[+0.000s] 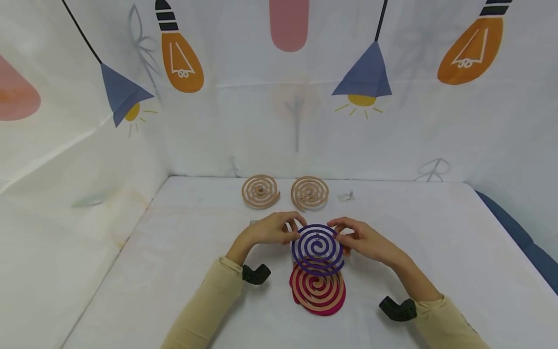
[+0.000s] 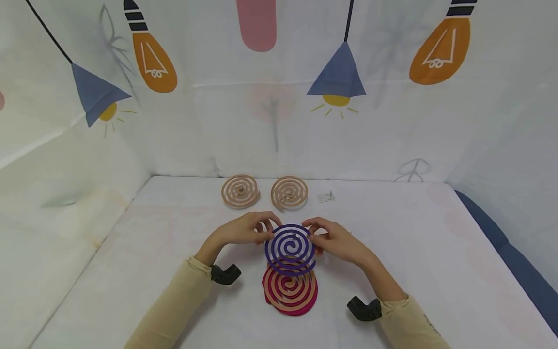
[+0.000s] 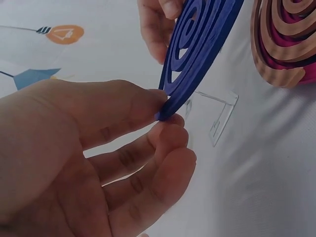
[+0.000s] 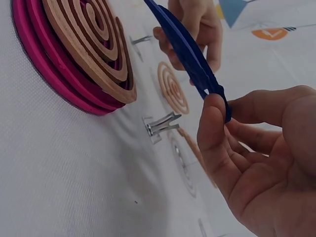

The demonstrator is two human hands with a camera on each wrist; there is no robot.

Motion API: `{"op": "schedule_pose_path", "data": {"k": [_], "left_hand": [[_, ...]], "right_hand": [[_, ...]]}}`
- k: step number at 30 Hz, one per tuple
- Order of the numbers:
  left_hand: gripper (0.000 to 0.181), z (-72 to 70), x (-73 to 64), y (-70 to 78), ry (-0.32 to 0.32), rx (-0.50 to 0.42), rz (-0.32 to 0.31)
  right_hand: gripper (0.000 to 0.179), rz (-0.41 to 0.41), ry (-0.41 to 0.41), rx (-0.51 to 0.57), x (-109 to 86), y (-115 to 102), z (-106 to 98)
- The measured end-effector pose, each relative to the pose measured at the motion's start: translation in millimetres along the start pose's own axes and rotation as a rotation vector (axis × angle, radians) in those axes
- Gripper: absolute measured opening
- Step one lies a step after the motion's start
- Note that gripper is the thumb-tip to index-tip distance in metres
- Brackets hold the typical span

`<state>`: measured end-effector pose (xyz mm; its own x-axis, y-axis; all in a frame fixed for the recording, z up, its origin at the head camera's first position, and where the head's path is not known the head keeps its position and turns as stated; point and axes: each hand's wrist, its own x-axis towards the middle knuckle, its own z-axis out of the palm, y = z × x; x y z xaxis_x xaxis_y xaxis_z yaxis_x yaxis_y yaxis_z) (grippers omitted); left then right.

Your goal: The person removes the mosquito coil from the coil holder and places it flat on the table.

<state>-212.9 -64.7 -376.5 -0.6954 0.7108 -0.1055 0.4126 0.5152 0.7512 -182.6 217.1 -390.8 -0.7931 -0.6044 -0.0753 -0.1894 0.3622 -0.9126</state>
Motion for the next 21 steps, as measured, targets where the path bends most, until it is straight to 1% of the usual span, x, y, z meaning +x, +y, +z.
{"op": "schedule_pose_path", "data": {"k": [6, 14, 17, 21], "left_hand": [[0.029, -0.7, -1.9, 3.0, -0.021, 0.025, -0.010], [0.027, -0.4, -3.5, 3.4, -0.059, 0.036, -0.014], [0.024, -0.8, -4.6, 4.8, -0.074, 0.048, -0.014], [0.022, -1.2, -6.3, 7.3, -0.101, 0.064, -0.017]], "right_hand": [[0.035, -0.011, -0.034, -0.009, -0.3, -1.6, -0.8], [0.032, -0.029, -0.075, -0.025, -0.8, -0.7, 1.4], [0.032, -0.037, -0.103, -0.025, -1.4, 0.7, 1.9], [0.033, -0.027, -0.141, -0.015, -2.5, 1.5, 2.7]]}}
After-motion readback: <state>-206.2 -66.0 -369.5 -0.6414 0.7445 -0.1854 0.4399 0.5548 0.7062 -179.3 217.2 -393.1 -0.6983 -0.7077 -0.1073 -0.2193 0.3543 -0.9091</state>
